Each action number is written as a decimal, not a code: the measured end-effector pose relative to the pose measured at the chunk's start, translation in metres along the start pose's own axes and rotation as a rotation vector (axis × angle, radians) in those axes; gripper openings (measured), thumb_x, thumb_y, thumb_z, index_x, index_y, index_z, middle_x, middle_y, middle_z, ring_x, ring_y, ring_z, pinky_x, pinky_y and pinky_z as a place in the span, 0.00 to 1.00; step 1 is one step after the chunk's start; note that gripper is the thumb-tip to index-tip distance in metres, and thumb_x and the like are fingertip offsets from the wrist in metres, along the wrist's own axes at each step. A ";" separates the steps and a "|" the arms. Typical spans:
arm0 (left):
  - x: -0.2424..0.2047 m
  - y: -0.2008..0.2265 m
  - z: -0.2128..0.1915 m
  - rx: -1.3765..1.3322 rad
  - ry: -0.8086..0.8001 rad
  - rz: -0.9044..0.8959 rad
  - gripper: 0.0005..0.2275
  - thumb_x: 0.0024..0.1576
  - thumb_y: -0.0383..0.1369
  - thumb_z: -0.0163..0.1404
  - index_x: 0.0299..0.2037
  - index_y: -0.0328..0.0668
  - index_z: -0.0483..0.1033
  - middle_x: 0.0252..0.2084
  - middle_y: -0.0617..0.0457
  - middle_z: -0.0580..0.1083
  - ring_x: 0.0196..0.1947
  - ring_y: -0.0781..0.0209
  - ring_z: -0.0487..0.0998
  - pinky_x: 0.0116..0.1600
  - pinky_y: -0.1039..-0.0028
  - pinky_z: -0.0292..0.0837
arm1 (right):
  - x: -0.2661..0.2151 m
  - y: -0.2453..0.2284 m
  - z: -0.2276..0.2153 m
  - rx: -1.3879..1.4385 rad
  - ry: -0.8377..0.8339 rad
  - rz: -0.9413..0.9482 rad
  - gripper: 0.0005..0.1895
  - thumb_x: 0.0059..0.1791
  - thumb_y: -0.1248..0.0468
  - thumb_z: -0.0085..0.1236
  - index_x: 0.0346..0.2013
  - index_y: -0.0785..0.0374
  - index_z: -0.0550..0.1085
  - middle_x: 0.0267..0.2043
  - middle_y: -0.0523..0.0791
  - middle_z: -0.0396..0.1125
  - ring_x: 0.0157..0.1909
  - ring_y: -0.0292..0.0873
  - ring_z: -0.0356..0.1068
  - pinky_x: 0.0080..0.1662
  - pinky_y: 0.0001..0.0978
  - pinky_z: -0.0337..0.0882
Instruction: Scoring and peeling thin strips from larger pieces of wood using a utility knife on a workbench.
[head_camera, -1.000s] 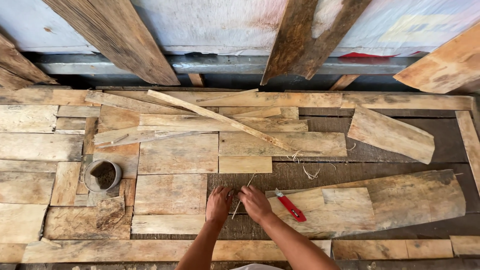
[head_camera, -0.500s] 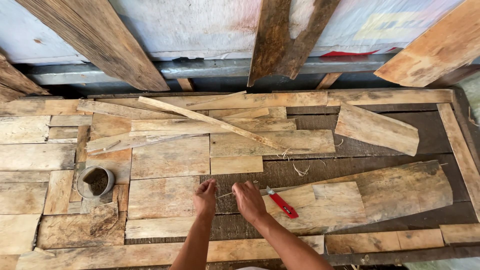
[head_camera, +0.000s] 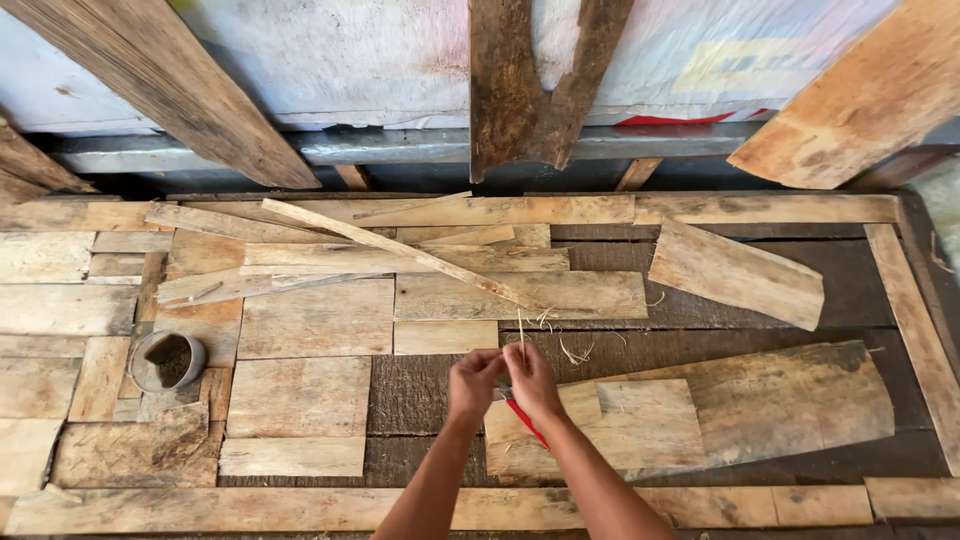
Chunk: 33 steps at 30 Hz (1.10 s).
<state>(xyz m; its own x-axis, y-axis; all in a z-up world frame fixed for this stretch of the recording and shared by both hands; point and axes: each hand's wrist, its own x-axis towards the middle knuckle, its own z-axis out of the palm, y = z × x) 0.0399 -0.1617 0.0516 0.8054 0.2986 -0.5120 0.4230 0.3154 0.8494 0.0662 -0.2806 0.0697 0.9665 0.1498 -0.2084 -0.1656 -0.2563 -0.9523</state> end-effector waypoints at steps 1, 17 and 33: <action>0.005 -0.009 0.007 -0.001 0.009 -0.002 0.06 0.58 0.28 0.57 0.42 0.39 0.84 0.37 0.52 0.83 0.32 0.68 0.79 0.40 0.75 0.78 | 0.003 0.006 -0.006 0.001 -0.009 0.002 0.11 0.57 0.58 0.51 0.44 0.63 0.74 0.37 0.44 0.71 0.39 0.37 0.69 0.42 0.30 0.71; 0.083 -0.004 0.056 0.377 0.224 0.102 0.18 0.57 0.38 0.55 0.54 0.36 0.78 0.36 0.49 0.82 0.33 0.61 0.81 0.39 0.69 0.76 | 0.108 0.097 -0.085 -0.222 0.210 0.095 0.09 0.56 0.64 0.43 0.44 0.64 0.71 0.33 0.48 0.70 0.31 0.41 0.69 0.33 0.36 0.70; 0.132 0.014 0.072 0.483 0.305 -0.104 0.16 0.56 0.43 0.60 0.34 0.35 0.83 0.29 0.50 0.81 0.27 0.59 0.78 0.37 0.67 0.74 | 0.129 0.033 -0.096 -0.791 0.035 -0.261 0.10 0.46 0.63 0.67 0.37 0.64 0.77 0.41 0.50 0.67 0.46 0.54 0.68 0.49 0.48 0.71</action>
<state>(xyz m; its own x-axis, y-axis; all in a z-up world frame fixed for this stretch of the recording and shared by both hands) 0.1820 -0.1828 0.0048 0.6240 0.5565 -0.5485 0.6923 -0.0682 0.7184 0.2038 -0.3610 0.0330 0.9626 0.2706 0.0166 0.2381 -0.8146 -0.5288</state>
